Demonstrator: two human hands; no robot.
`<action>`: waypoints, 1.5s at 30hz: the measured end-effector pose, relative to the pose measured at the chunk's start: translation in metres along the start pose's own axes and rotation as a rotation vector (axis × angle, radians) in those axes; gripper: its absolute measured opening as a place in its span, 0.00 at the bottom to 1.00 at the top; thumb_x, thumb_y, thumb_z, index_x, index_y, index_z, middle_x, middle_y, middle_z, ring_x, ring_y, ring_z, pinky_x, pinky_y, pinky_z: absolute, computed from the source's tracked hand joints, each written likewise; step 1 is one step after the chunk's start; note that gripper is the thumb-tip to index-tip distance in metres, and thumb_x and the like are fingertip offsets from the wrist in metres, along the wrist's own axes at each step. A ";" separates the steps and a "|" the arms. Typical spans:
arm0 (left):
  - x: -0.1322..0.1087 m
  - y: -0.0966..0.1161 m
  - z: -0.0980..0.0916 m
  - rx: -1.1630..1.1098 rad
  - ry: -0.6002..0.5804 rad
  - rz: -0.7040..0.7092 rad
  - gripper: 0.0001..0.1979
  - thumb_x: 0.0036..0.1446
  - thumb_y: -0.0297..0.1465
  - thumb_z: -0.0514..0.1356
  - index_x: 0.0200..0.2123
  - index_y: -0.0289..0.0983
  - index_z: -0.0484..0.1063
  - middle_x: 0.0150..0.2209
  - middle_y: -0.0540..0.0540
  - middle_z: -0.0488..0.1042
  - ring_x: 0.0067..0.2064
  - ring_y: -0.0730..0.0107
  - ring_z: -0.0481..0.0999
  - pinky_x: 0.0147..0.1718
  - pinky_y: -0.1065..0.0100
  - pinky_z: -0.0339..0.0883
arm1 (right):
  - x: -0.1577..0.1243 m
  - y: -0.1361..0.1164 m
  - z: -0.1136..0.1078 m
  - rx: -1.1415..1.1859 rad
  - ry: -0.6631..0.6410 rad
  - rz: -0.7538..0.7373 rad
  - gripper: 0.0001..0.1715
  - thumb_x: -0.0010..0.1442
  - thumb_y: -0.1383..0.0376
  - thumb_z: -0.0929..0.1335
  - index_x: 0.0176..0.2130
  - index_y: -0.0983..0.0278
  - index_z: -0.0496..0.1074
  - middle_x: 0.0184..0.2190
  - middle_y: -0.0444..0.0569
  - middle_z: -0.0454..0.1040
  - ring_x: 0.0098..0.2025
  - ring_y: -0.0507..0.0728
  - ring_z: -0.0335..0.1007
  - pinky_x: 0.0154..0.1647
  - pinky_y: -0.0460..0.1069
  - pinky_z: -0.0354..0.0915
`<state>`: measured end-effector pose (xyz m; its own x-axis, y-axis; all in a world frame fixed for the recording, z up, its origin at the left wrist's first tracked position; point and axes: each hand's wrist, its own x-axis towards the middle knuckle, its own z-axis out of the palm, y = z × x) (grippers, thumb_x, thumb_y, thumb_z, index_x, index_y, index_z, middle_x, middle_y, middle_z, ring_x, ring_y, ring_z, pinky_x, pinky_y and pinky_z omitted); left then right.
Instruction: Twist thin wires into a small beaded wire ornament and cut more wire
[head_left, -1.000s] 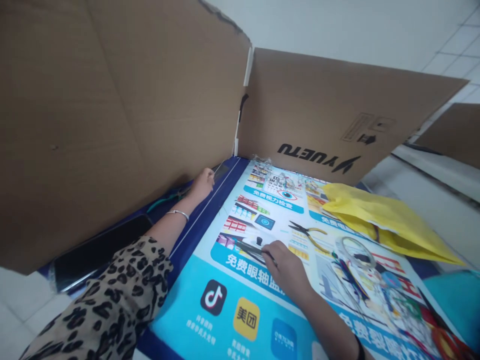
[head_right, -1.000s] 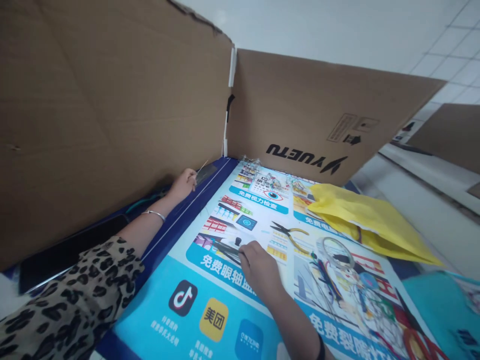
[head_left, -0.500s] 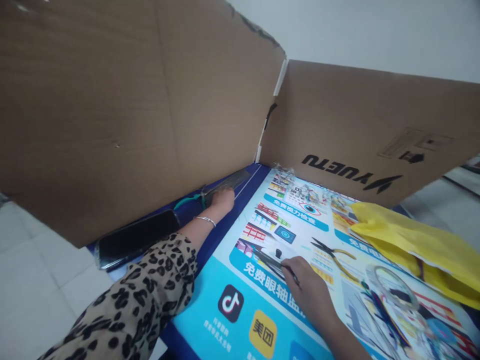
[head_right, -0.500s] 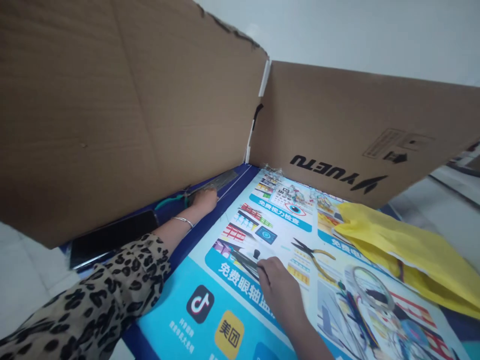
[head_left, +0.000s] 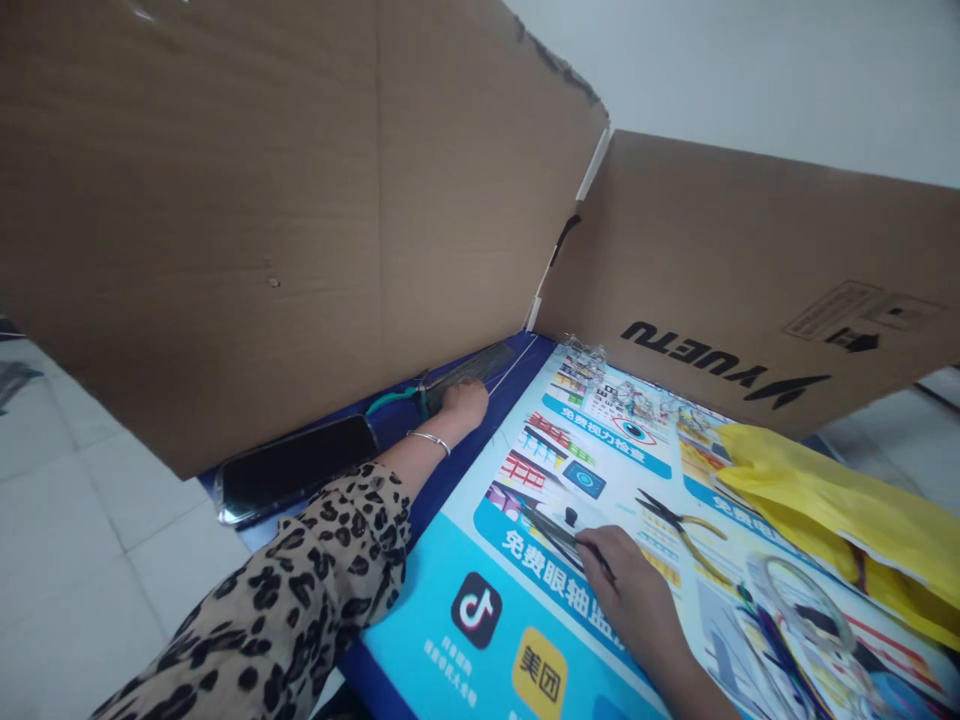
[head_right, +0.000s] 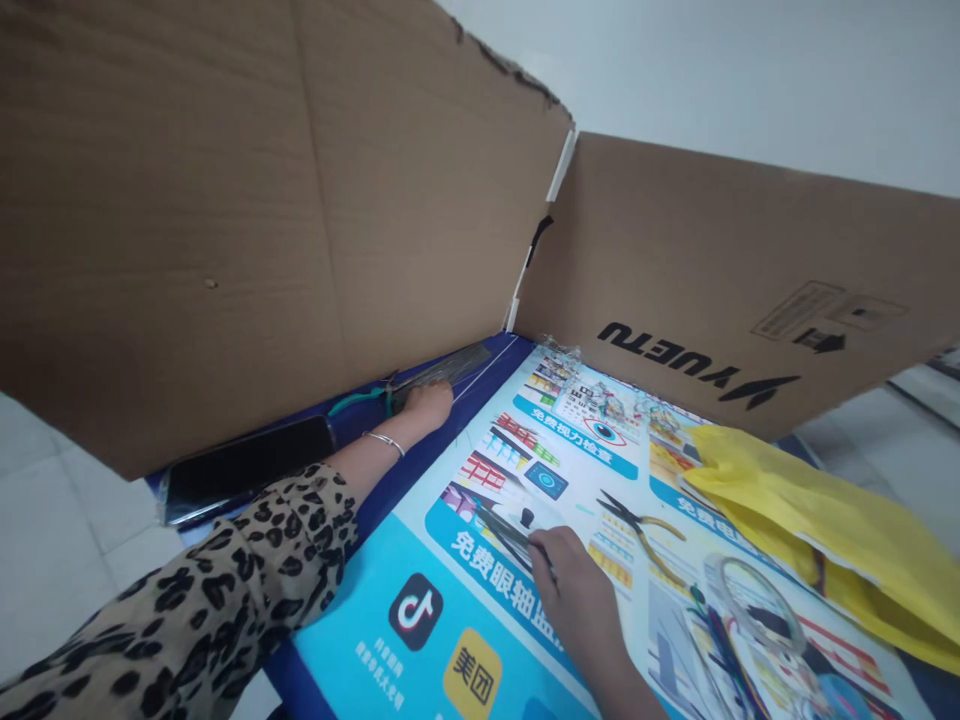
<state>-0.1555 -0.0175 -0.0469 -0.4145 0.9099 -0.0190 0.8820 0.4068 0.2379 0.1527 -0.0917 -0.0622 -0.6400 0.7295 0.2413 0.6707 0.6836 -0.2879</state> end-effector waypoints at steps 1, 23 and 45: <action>0.001 -0.002 -0.003 -0.003 -0.020 0.004 0.18 0.58 0.35 0.56 0.49 0.33 0.65 0.48 0.40 0.68 0.45 0.63 0.71 0.42 0.57 0.68 | 0.000 0.000 0.000 -0.001 0.007 -0.005 0.11 0.63 0.60 0.58 0.38 0.59 0.68 0.36 0.48 0.71 0.36 0.55 0.71 0.34 0.49 0.68; 0.013 -0.017 -0.023 -0.399 -0.271 0.073 0.13 0.58 0.36 0.55 0.38 0.31 0.70 0.33 0.43 0.73 0.31 0.69 0.73 0.26 0.69 0.67 | -0.002 0.000 0.000 0.002 0.022 -0.002 0.12 0.63 0.63 0.58 0.39 0.60 0.69 0.37 0.48 0.71 0.37 0.54 0.70 0.37 0.49 0.67; 0.014 -0.014 -0.020 -0.132 -0.053 0.027 0.11 0.46 0.34 0.62 0.34 0.35 0.76 0.41 0.35 0.76 0.45 0.55 0.74 0.39 0.65 0.66 | -0.002 0.000 0.000 -0.008 0.020 -0.006 0.12 0.62 0.64 0.58 0.39 0.60 0.69 0.36 0.48 0.71 0.36 0.54 0.70 0.37 0.49 0.67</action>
<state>-0.1782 -0.0117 -0.0315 -0.3753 0.9249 -0.0614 0.8540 0.3708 0.3649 0.1539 -0.0926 -0.0630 -0.6362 0.7258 0.2615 0.6700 0.6879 -0.2792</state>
